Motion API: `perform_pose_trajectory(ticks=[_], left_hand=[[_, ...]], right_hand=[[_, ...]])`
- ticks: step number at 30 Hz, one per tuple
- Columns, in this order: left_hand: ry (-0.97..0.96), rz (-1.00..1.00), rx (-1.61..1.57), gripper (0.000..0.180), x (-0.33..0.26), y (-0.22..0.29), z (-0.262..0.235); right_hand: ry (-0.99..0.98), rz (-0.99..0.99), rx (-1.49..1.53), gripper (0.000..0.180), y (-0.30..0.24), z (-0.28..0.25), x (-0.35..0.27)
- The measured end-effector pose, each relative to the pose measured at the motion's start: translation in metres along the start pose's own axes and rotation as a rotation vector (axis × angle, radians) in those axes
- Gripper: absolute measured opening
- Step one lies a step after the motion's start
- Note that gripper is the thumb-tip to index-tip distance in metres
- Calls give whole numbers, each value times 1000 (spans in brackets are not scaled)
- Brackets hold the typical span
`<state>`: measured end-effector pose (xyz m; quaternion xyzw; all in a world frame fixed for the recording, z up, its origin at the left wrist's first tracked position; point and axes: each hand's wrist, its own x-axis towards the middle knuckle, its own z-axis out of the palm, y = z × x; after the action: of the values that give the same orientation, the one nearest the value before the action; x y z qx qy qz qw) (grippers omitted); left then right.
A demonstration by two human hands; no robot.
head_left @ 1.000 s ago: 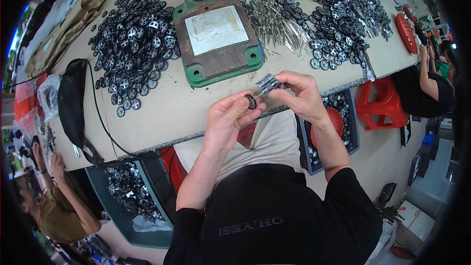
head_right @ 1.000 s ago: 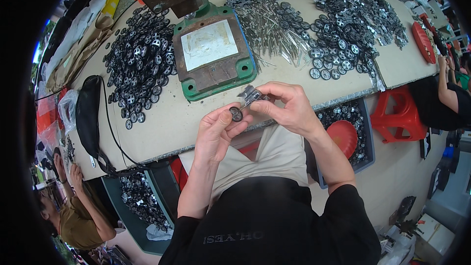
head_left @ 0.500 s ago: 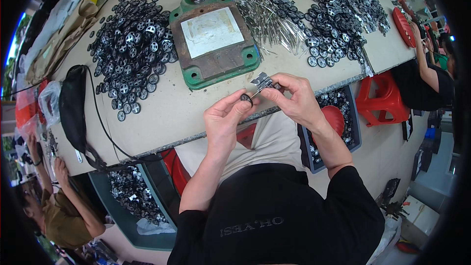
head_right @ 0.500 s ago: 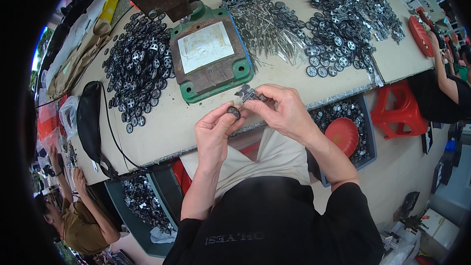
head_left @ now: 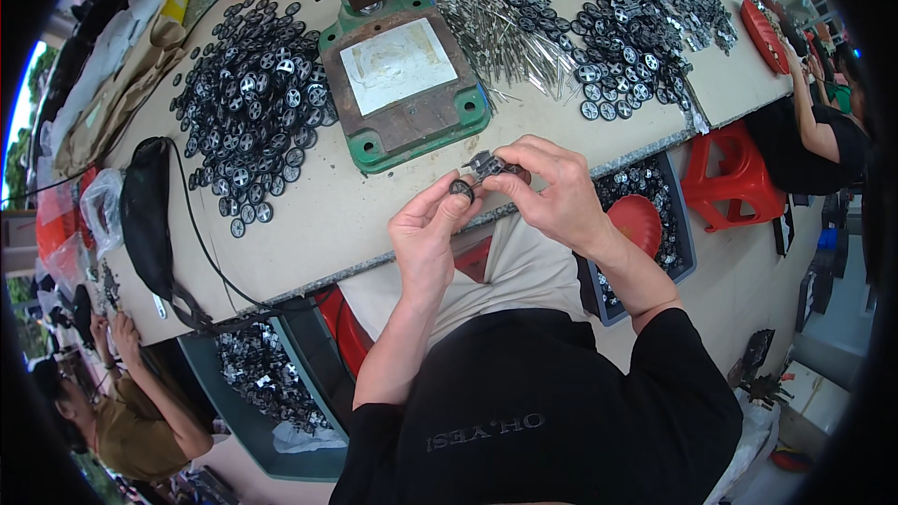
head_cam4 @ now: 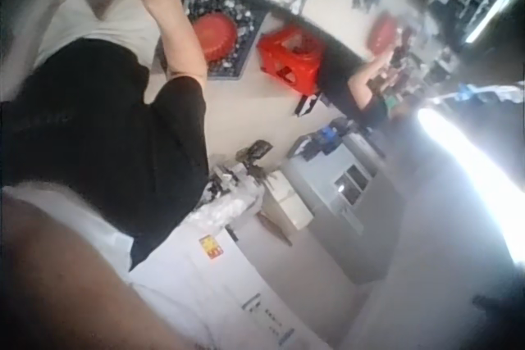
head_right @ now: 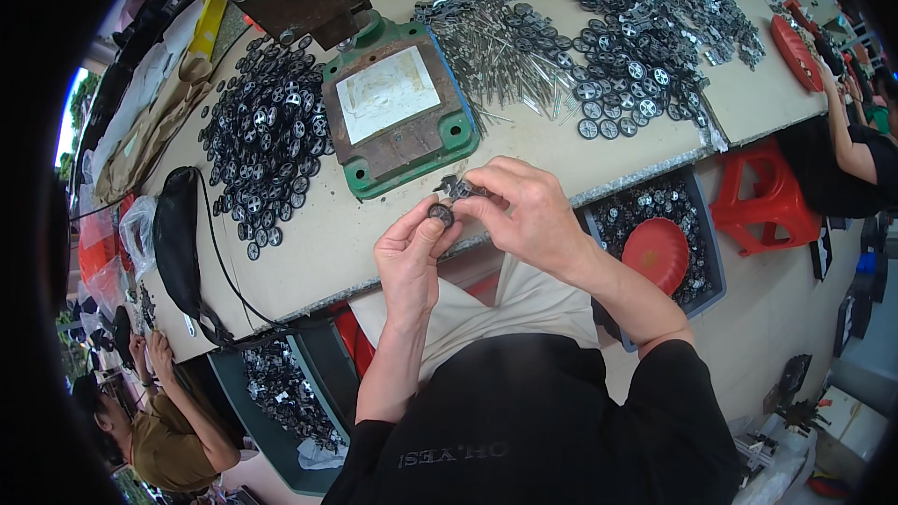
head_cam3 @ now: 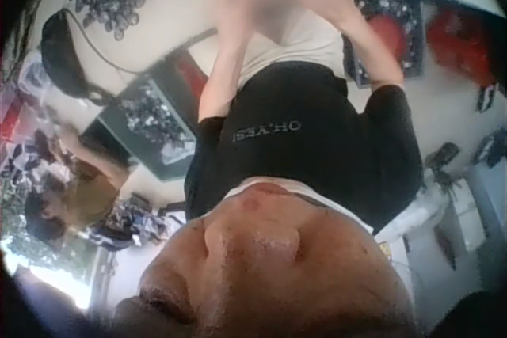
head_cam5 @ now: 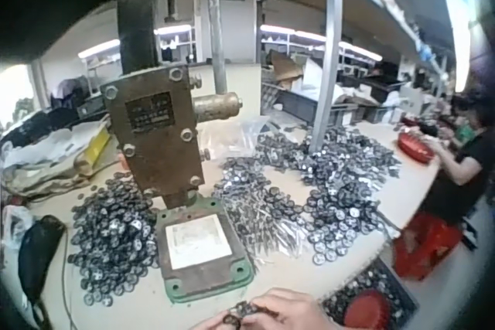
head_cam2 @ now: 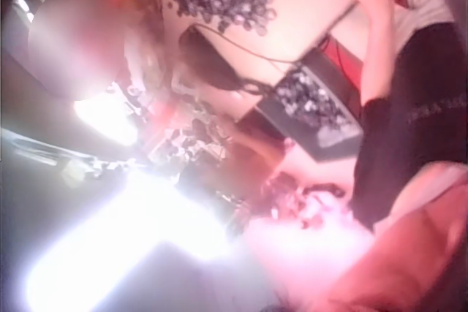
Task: The person assembles small plastic components and metal parts using a manual press machine.
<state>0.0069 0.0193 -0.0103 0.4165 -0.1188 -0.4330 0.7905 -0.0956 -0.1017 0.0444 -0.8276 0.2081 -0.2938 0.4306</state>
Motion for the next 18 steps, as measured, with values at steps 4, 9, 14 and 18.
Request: perform_pose_trajectory(ticks=[4, 9, 14, 18], left_hand=[[-25, -25, 27, 27, 1, 2, -1], [-96, -142, 0, 28, 4, 10, -1], [-177, -154, -46, 28, 7, 8, -6], [-186, -154, -45, 28, 8, 10, -5]], right_hand=[[18, 5, -18, 19, -6, 1, -4], [85, -159, -85, 22, -4, 8, 0], [86, -219, -204, 19, -8, 10, -1], [92, -246, -277, 15, -9, 11, 0]])
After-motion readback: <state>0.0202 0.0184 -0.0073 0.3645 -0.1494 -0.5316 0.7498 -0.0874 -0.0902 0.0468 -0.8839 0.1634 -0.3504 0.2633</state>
